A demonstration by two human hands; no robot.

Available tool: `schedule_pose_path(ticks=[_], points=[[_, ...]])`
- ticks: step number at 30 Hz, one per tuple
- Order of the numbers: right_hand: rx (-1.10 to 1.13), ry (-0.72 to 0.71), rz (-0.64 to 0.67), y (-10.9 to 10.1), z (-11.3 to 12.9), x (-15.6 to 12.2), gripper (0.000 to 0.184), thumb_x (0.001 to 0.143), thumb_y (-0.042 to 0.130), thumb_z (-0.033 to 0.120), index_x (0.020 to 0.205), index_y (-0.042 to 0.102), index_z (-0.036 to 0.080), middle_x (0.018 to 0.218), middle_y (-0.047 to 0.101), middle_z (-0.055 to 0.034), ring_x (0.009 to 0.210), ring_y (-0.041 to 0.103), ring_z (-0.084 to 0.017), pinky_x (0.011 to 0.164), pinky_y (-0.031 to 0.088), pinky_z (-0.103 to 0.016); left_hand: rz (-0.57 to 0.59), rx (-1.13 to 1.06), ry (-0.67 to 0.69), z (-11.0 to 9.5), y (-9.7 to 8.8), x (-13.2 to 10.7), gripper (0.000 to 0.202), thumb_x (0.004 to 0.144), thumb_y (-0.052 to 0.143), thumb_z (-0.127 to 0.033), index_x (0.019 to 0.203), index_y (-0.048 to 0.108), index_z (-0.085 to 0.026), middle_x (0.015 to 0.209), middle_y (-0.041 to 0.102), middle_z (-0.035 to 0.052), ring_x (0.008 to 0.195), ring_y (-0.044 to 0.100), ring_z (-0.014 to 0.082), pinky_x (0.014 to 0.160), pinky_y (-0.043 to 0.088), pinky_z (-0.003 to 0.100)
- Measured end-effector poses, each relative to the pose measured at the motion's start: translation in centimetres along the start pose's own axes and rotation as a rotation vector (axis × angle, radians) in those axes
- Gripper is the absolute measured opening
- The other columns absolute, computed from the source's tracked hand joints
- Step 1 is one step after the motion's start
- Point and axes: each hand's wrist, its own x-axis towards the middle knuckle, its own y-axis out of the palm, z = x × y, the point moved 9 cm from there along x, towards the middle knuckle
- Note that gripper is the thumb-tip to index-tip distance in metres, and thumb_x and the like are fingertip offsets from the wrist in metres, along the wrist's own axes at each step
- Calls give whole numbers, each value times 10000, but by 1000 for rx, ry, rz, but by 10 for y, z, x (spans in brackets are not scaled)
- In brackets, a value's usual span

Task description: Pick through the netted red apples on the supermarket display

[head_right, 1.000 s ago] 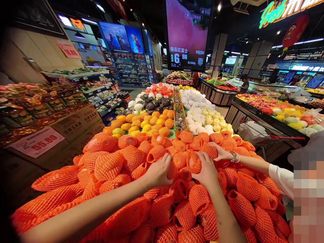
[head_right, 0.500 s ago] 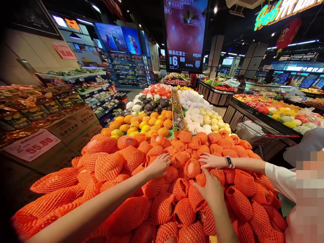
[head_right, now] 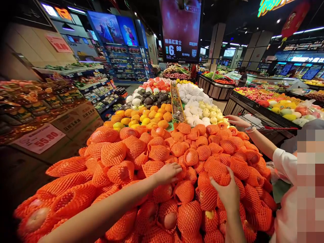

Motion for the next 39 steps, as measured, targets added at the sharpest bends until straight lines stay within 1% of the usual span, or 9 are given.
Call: schedule_pose_path(ticks=[3, 6, 9, 12, 17, 21, 25, 30, 39], points=[[16, 29, -90, -34, -2, -1, 1163, 549, 623, 937, 1472, 511, 238, 1216, 583, -100, 942, 605, -350, 763, 486, -367, -16, -100, -57, 20, -1, 7, 418, 855, 736, -329, 1235, 629, -192, 1310, 665, 110, 1238, 593, 301, 1058, 497, 416], [-36, -64, 36, -34, 28, -5, 1068, 666, 699, 828, 1522, 448, 239, 1227, 578, -91, 982, 611, -320, 712, 450, -292, -40, -198, -90, 22, 4, 14, 398, 779, 771, -243, 1160, 669, -189, 1249, 698, 106, 1223, 608, 307, 1050, 496, 401], [-337, -225, 379, 17, 70, -12, 944, 826, 864, 459, 1585, 348, 240, 1082, 613, -52, 924, 623, -253, 696, 418, -233, -105, -340, -90, 18, 4, 11, 410, 746, 758, -178, 1151, 698, -183, 1246, 710, 100, 1228, 618, 293, 1089, 483, 391], [-473, -348, 666, 81, 101, -21, 919, 695, 1030, 287, 1462, 528, 215, 1068, 623, -34, 962, 631, -259, 776, 470, -230, -245, -524, -146, 30, -11, -9, 476, 844, 703, -282, 1306, 649, -178, 1380, 658, 117, 1271, 616, 265, 1149, 462, 401], [-415, -460, 633, 110, 120, -30, 921, 743, 1040, 331, 1510, 552, 178, 1334, 538, -95, 1240, 541, -294, 1080, 458, -313, -474, -747, -247, 39, -38, -78, 435, 976, 528, -412, 1297, 636, -139, 1370, 656, 150, 1267, 633, 248, 1123, 504, 420], [-263, -441, 369, 55, 80, -45, 718, 954, 827, 480, 1537, 487, 236, 1446, 454, -36, 1277, 513, -220, 1085, 445, -289, -537, -792, -234, -12, -28, -136, 416, 994, 515, -465, 1249, 659, -169, 1335, 668, 126, 1258, 628, 234, 1124, 504, 425], [-176, -229, 60, -1, -10, -63, 479, 1001, 604, 558, 1325, 617, 205, 1305, 560, -24, 1185, 565, -227, 941, 471, -286, -472, -727, -231, -76, 22, -175, 324, 1020, 511, -393, 1247, 686, -242, 1381, 642, 96, 1302, 601, 235, 1164, 474, 448], [-428, -60, 242, 12, -80, -99, 310, 1059, 644, 392, 1239, 694, 144, 1014, 634, -70, 990, 627, -270, 793, 442, -280, -402, -604, -202, -109, 76, -184, 307, 1032, 440, -253, 1208, 690, -260, 1469, 568, 87, 1393, 516, 254, 1192, 441, 525], [-592, -72, 358, 53, -62, -127, 598, 931, 925, 374, 1346, 606, 85, 1296, 519, -131, 1269, 485, -273, 986, 487, -295, -281, -222, -119, -142, 70, -91, 448, 849, 519, -49, 1273, 643, -120, 1418, 562, 184, 1371, 503, 326, 1173, 452, 532]])
